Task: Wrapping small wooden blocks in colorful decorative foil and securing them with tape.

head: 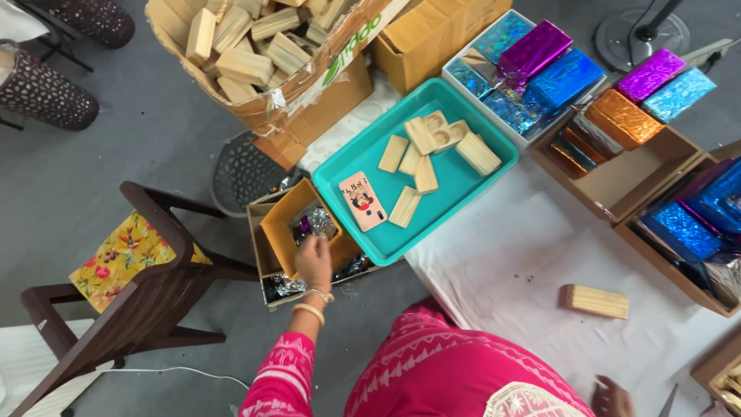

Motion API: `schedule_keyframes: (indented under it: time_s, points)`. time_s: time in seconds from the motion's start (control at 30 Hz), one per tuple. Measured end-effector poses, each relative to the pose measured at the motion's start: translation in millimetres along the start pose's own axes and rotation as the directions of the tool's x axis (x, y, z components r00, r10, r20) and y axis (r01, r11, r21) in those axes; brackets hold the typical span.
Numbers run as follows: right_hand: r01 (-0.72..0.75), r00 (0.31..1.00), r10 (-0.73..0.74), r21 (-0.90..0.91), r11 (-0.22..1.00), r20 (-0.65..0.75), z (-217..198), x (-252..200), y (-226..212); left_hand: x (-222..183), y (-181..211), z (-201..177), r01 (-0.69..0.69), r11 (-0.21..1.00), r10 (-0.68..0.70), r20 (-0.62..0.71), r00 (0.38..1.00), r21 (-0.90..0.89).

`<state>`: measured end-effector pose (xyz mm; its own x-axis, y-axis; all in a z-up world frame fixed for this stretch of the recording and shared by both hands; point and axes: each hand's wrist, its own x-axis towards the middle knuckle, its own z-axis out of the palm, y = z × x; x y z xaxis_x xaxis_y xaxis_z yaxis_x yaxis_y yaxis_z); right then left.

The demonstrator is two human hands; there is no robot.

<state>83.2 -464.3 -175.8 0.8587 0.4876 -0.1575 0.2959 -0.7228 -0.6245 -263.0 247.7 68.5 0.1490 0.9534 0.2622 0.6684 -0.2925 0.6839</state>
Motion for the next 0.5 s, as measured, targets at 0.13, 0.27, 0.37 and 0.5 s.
schedule_keyframes:
  time_s: [0.13,0.27,0.37,0.5]
  points:
    - [0.036,0.986,-0.046,0.06,0.998,0.163,-15,3,-205,40,-102,10,0.119,0.985,-0.103,-0.13,0.986,0.122]
    - [0.293,0.919,-0.224,-0.181,0.939,0.325,12,33,-219,50,-145,28,0.213,0.975,-0.212,-0.028,0.977,0.062]
    - [-0.11,0.899,0.182,-0.198,0.974,0.398,0,35,-252,43,-96,16,0.365,0.872,-0.195,0.451,0.871,-0.327]
    - [-0.155,0.905,0.152,-0.026,0.988,0.397,0,38,-246,14,-53,14,-0.007,0.97,-0.148,0.613,0.776,0.243]
